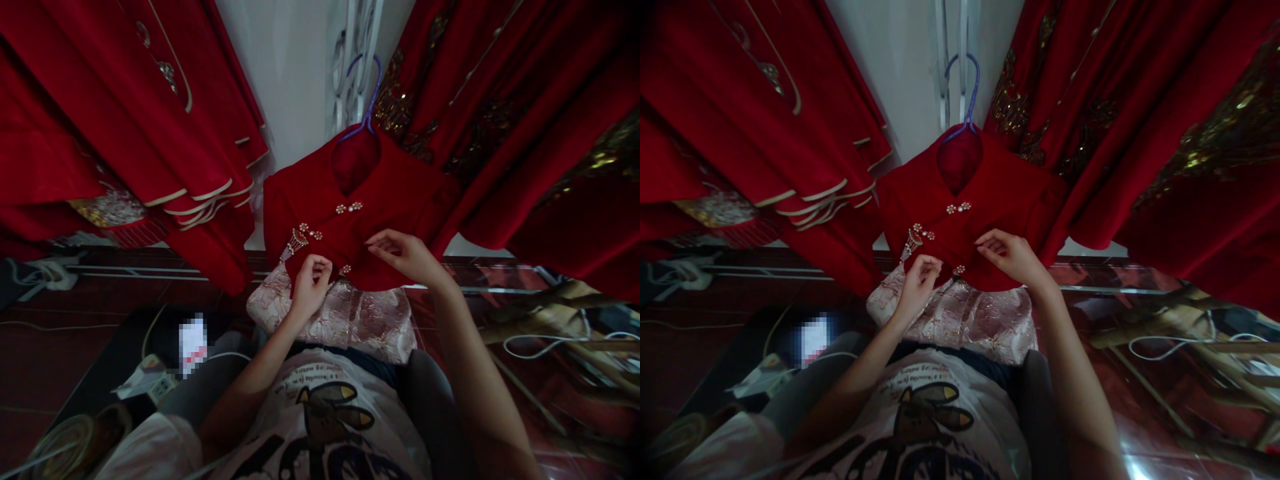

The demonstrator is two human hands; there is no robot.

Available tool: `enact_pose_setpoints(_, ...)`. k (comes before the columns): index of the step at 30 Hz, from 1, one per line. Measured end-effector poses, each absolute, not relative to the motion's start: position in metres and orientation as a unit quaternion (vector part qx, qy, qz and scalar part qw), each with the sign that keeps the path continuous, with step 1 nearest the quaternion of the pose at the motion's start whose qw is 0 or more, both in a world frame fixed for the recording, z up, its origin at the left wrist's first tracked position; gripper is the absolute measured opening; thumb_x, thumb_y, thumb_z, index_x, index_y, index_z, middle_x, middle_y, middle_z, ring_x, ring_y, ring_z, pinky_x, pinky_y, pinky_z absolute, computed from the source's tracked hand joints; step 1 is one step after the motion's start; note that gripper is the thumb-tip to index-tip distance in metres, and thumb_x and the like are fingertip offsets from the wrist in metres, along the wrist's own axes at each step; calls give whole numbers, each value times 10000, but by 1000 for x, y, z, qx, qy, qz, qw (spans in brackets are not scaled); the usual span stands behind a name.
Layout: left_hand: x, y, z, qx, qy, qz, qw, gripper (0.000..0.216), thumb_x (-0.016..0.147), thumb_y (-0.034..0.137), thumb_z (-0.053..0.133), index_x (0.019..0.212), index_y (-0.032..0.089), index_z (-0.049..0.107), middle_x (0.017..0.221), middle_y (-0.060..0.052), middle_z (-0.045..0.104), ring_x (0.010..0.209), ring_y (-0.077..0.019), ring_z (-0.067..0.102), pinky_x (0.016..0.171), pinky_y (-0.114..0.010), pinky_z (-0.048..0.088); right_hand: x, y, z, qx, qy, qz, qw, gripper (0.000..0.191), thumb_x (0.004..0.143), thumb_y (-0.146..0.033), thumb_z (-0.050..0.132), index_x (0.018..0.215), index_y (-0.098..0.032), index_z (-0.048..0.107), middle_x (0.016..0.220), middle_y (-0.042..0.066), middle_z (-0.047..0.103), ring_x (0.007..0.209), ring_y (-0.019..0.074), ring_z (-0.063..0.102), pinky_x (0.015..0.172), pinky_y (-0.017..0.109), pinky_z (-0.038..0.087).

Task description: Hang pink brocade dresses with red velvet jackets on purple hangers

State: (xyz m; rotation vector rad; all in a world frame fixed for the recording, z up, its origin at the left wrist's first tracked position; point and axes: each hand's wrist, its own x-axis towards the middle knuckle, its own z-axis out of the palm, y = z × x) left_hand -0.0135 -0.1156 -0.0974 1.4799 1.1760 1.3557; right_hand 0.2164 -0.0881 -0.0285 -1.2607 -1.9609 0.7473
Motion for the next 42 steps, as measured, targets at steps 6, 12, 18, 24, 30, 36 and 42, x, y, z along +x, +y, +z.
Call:
enact_pose_setpoints(6,-50,-103,-111,658,523,476,261,308,719,47,571,990,188,534,1023,-50,567,877,-149,579,805,-294,499,189,-82,-68,-486,-782,309,239,261,740,-300,712,950,-182,612,862,38,677,791,154,642,719,270,518)
enact_pose_setpoints(12,-52,-106,-118,672,597,388,203,369,659,224,753,887,194,465,864,-11,540,720,-157,569,680,-295,469,157,-74,-100,-518,-781,197,287,279,683,-124,632,932,-183,518,853,22,615,669,121,551,629,239,425)
enact_pose_setpoints(18,-42,-106,-126,645,633,383,192,304,834,431,615,913,217,414,659,28,539,598,-189,596,577,-280,379,165,-81,-80,-430,-772,370,285,236,685,-177,675,856,-191,511,695,-36,579,630,106,551,595,209,425)
enact_pose_setpoints(24,-44,-105,-126,626,608,435,221,254,782,214,600,964,216,422,712,25,570,640,-166,612,617,-263,418,146,-103,-50,-416,-773,358,317,221,730,-213,675,914,-203,553,712,-39,585,595,88,530,537,190,401)
enact_pose_setpoints(30,-45,-97,-131,522,510,547,409,293,766,245,616,974,207,413,736,31,617,649,-125,652,648,-245,515,118,-97,-80,-466,-701,359,403,266,716,-249,710,931,-198,563,855,13,640,655,108,627,594,223,518)
enact_pose_setpoints(36,-44,-97,-127,466,475,565,488,317,778,374,678,952,171,508,684,7,669,640,-145,691,663,-277,573,110,-89,-108,-452,-659,405,444,244,775,-251,661,1004,-193,600,1007,61,668,815,132,682,724,263,589)
enact_pose_setpoints(42,-44,-96,-127,459,473,567,494,273,721,393,705,786,142,620,793,-37,709,753,-158,706,786,-322,589,111,-88,-110,-462,-655,380,462,179,838,-266,618,999,-193,642,1011,65,673,809,133,684,714,261,591)
